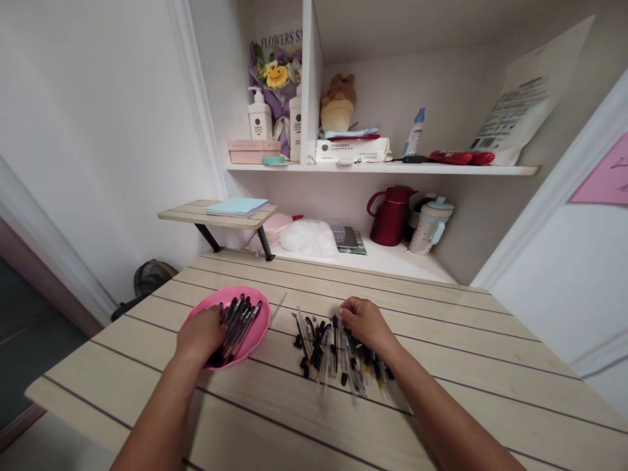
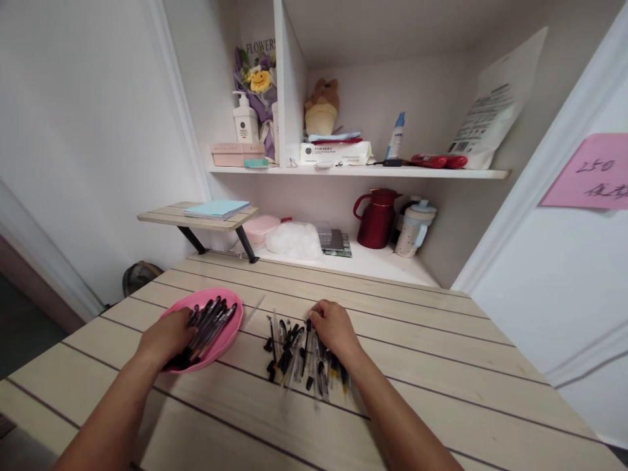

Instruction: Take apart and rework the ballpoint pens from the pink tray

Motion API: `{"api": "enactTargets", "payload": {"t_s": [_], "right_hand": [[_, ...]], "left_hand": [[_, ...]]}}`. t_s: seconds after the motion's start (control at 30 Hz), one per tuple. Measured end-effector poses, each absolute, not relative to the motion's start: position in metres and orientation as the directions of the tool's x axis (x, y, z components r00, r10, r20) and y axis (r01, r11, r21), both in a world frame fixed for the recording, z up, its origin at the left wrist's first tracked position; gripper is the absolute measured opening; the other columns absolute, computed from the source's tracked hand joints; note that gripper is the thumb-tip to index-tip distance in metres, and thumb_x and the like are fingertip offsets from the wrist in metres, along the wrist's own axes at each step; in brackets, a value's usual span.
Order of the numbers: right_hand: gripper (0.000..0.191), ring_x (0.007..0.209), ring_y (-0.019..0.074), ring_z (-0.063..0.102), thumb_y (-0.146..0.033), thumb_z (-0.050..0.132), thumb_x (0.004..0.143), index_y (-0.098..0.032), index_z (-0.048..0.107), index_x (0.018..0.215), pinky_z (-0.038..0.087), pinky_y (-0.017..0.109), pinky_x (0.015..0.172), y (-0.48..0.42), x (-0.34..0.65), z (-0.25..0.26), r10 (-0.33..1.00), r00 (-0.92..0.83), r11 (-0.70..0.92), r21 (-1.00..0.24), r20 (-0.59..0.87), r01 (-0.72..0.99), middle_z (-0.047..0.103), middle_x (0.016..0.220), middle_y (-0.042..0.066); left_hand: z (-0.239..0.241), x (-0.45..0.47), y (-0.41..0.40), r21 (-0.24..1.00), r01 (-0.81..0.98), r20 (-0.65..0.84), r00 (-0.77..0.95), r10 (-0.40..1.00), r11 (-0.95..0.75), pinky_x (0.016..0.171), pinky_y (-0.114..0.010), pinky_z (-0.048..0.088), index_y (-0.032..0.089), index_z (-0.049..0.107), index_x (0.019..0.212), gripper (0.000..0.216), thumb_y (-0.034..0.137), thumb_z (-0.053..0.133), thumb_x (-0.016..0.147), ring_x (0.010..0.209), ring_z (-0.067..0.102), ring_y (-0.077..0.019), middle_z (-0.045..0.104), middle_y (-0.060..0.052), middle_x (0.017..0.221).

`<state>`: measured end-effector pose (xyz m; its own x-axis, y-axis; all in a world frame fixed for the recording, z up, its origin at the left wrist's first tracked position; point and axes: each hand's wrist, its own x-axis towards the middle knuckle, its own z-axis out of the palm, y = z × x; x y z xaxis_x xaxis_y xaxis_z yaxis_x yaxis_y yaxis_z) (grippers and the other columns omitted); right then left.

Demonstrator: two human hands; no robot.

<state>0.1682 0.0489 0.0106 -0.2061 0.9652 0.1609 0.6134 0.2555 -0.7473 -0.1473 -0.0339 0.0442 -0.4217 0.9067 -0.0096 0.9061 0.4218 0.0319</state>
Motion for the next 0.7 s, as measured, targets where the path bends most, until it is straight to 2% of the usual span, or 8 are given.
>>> {"api": "enactTargets", "payload": {"t_s": [0.2, 0.33, 0.5, 0.57, 0.63, 0.7], "right_hand": [[0.017, 0.048, 0.0112, 0.048, -0.026, 0.047, 0.068, -0.017, 0.056, 0.058, 0.03, 0.022, 0.048, 0.05, 0.168, 0.009, 0.963, -0.209, 0.266, -0.744, 0.172, 0.612, 0.058, 0.053, 0.001], [0.017, 0.049, 0.0114, 0.049, -0.026, 0.046, 0.069, -0.017, 0.057, 0.059, 0.03, 0.022, 0.049, 0.05, 0.168, 0.011, 0.964, -0.202, 0.261, -0.75, 0.171, 0.608, 0.058, 0.052, 0.0], [0.017, 0.049, 0.0117, 0.049, -0.027, 0.047, 0.067, -0.017, 0.057, 0.058, 0.03, 0.023, 0.049, 0.05, 0.17, 0.013, 0.967, -0.183, 0.252, -0.765, 0.176, 0.593, 0.058, 0.052, 0.0], [0.017, 0.047, 0.0115, 0.048, -0.027, 0.048, 0.067, -0.017, 0.057, 0.057, 0.031, 0.023, 0.048, 0.05, 0.17, 0.013, 0.969, -0.174, 0.244, -0.786, 0.175, 0.569, 0.057, 0.051, 0.0], [0.017, 0.044, 0.0108, 0.046, -0.029, 0.049, 0.067, -0.017, 0.056, 0.056, 0.031, 0.023, 0.047, 0.05, 0.17, 0.014, 0.975, -0.164, 0.213, -0.83, 0.149, 0.516, 0.055, 0.049, -0.001], [0.018, 0.04, 0.0096, 0.043, -0.032, 0.051, 0.067, -0.017, 0.055, 0.057, 0.03, 0.023, 0.044, 0.048, 0.167, 0.018, 0.982, -0.162, 0.154, -0.897, 0.094, 0.415, 0.054, 0.048, -0.001]], "left_hand": [[0.033, -0.163, -0.03, 0.114, 0.887, 0.001, -0.45, 0.893, 0.447, 0.06, -0.03, 0.039, 0.014, 0.056, 0.09, 0.027, 0.019, 0.039, 0.07, 0.081, 0.06, -0.0258, 0.065, -0.016, 0.088], [0.028, -0.17, -0.029, 0.183, 0.868, -0.002, -0.469, 0.883, 0.461, 0.061, -0.03, 0.04, 0.014, 0.055, 0.094, 0.031, 0.03, 0.04, 0.072, 0.083, 0.06, -0.0272, 0.064, -0.017, 0.091], [0.035, -0.169, -0.031, 0.206, 0.848, -0.044, -0.491, 0.87, 0.488, 0.062, -0.032, 0.04, 0.014, 0.056, 0.092, 0.034, 0.036, 0.042, 0.071, 0.083, 0.06, -0.0293, 0.065, -0.017, 0.088], [0.045, -0.162, -0.034, 0.213, 0.809, 0.02, -0.564, 0.826, 0.548, 0.06, -0.034, 0.04, 0.013, 0.054, 0.1, 0.042, 0.04, 0.042, 0.07, 0.081, 0.06, -0.032, 0.064, -0.018, 0.087], [0.057, -0.146, -0.038, 0.271, 0.792, 0.159, -0.597, 0.786, 0.547, 0.061, -0.036, 0.04, 0.013, 0.051, 0.107, 0.046, 0.041, 0.043, 0.07, 0.081, 0.059, -0.0326, 0.065, -0.017, 0.085], [0.066, -0.12, -0.042, 0.464, 0.792, 0.251, -0.546, 0.799, 0.396, 0.062, -0.032, 0.041, 0.017, 0.052, 0.107, 0.042, 0.034, 0.046, 0.069, 0.079, 0.059, -0.0267, 0.065, -0.01, 0.079]]}}
